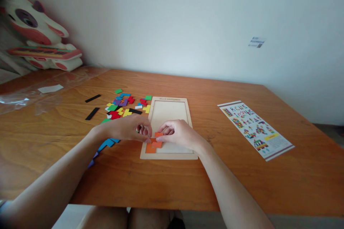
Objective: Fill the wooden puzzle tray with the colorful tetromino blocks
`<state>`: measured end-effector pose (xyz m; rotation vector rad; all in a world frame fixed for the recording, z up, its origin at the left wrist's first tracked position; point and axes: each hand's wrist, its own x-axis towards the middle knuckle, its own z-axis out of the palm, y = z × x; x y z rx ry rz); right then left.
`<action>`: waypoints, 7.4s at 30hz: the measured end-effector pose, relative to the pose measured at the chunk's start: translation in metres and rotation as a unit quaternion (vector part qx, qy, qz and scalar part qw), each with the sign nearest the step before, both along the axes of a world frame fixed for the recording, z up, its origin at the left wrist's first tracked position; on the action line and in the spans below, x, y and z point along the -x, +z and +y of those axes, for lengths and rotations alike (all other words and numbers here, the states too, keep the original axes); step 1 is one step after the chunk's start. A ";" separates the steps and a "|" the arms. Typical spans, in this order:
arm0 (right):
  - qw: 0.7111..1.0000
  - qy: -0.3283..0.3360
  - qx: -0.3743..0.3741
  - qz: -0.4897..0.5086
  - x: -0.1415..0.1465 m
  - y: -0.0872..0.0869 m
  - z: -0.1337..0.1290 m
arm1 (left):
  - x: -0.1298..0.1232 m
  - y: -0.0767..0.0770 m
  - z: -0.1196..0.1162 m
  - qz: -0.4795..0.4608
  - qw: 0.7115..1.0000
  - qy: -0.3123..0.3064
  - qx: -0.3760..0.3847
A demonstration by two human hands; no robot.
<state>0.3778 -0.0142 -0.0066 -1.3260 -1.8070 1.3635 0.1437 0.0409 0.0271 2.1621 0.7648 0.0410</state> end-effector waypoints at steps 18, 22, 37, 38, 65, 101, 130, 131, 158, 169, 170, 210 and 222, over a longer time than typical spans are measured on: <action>0.998 0.052 -0.012 -0.042 0.006 0.007 -0.004 | -0.001 0.006 0.000 0.034 0.999 0.000 -0.002; 0.999 0.005 -0.027 -0.042 0.008 0.009 -0.003 | 0.007 0.013 0.006 0.014 0.999 0.035 -0.009; 0.994 -0.002 -0.076 -0.073 0.008 -0.001 0.003 | 0.088 0.030 0.025 0.240 0.952 0.181 -0.060; 0.994 -0.003 -0.076 -0.075 0.008 -0.002 0.004 | 0.086 0.028 0.025 0.247 0.951 0.180 -0.054; 0.937 -0.290 -0.037 0.190 -0.015 0.003 0.026 | 0.072 0.023 0.024 0.239 0.946 0.208 -0.062; 0.972 -0.164 -0.166 0.027 0.004 -0.004 0.013 | 0.009 -0.002 0.010 -0.011 0.948 0.097 -0.303; 0.971 -0.161 -0.175 -0.001 -0.006 -0.011 0.019 | 0.077 -0.002 0.043 0.188 0.908 0.189 -0.322; 0.971 -0.163 -0.177 0.001 -0.006 -0.012 0.020 | 0.077 -0.003 0.043 0.189 0.905 0.191 -0.329; 0.941 -0.288 -0.160 0.075 -0.028 -0.021 0.036 | 0.069 -0.005 0.041 0.220 0.873 0.208 -0.383; 0.953 -0.247 -0.161 0.073 -0.024 -0.020 0.033 | 0.046 -0.007 0.034 0.000 0.865 0.311 -0.395; 0.954 -0.244 -0.152 0.083 -0.023 -0.017 0.032 | 0.039 -0.007 0.032 -0.037 0.877 0.328 -0.348; 0.950 -0.216 -0.036 0.222 -0.004 0.006 0.017 | -0.047 -0.037 -0.022 -0.365 0.895 0.235 0.099; 0.937 -0.245 0.002 0.249 -0.060 -0.008 0.025 | -0.082 -0.020 -0.038 -0.185 0.973 0.102 -0.096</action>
